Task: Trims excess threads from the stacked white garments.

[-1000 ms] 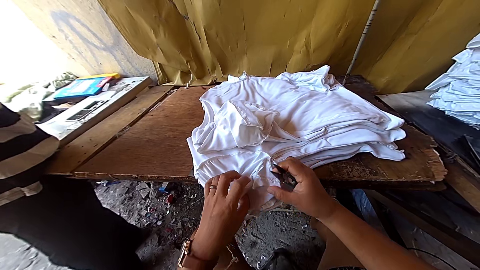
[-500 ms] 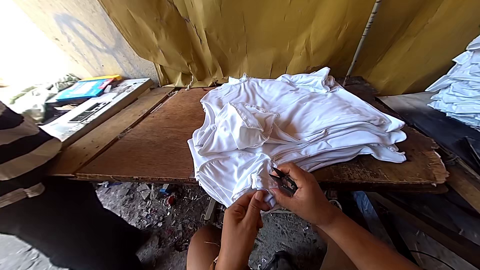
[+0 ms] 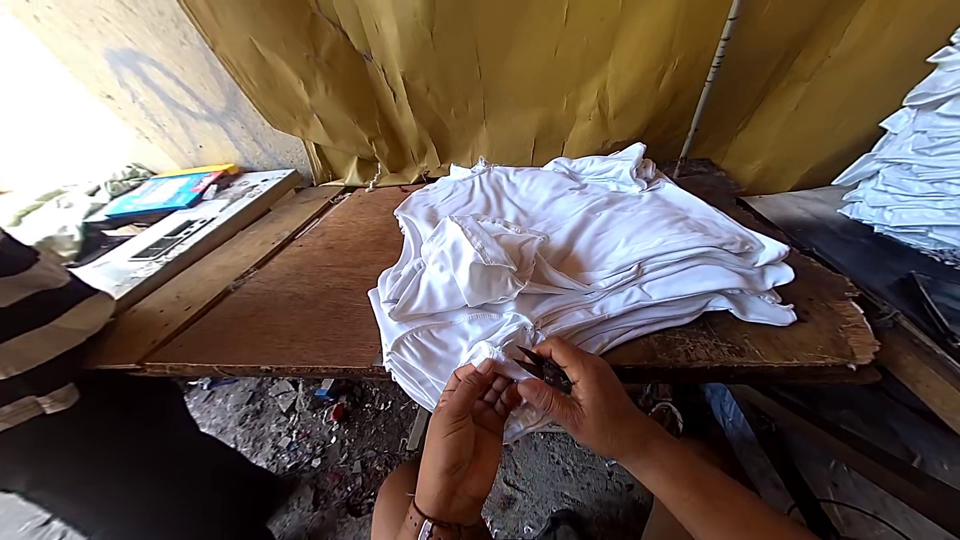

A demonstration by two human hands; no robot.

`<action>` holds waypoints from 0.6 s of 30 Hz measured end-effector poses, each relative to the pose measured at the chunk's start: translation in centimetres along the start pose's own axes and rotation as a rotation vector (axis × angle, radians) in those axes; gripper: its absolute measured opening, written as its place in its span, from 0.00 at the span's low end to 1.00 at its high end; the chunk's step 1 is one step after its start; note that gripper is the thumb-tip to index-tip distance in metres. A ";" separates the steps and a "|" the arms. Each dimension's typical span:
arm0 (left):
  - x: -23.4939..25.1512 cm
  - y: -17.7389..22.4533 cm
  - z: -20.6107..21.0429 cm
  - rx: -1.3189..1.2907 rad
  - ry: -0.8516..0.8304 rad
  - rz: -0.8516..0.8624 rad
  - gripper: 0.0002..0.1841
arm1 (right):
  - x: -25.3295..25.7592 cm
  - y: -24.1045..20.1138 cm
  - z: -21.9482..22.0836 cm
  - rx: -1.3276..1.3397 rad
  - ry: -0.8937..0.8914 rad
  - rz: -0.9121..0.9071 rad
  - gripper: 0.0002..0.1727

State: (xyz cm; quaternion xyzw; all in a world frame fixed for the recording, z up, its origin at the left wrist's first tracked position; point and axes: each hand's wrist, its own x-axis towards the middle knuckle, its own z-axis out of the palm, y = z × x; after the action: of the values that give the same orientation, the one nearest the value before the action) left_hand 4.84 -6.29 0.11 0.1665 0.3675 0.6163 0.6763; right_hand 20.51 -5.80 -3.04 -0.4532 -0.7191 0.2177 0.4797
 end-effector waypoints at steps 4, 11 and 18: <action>-0.2 -0.2 0.0 -0.005 0.004 0.016 0.11 | 0.2 -0.9 0.4 -0.244 0.112 -0.108 0.21; 0.0 -0.2 0.0 -0.006 -0.008 -0.016 0.09 | 0.5 -0.6 0.4 -0.262 0.086 -0.098 0.19; 0.0 -0.4 -0.1 0.006 -0.035 0.012 0.09 | 0.9 -0.6 0.1 -0.253 0.051 -0.093 0.19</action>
State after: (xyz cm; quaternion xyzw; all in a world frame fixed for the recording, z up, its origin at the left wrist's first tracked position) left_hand 5.08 -6.41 -0.25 0.1816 0.3566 0.6163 0.6782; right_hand 20.06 -5.31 -2.22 -0.4816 -0.7488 0.0910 0.4462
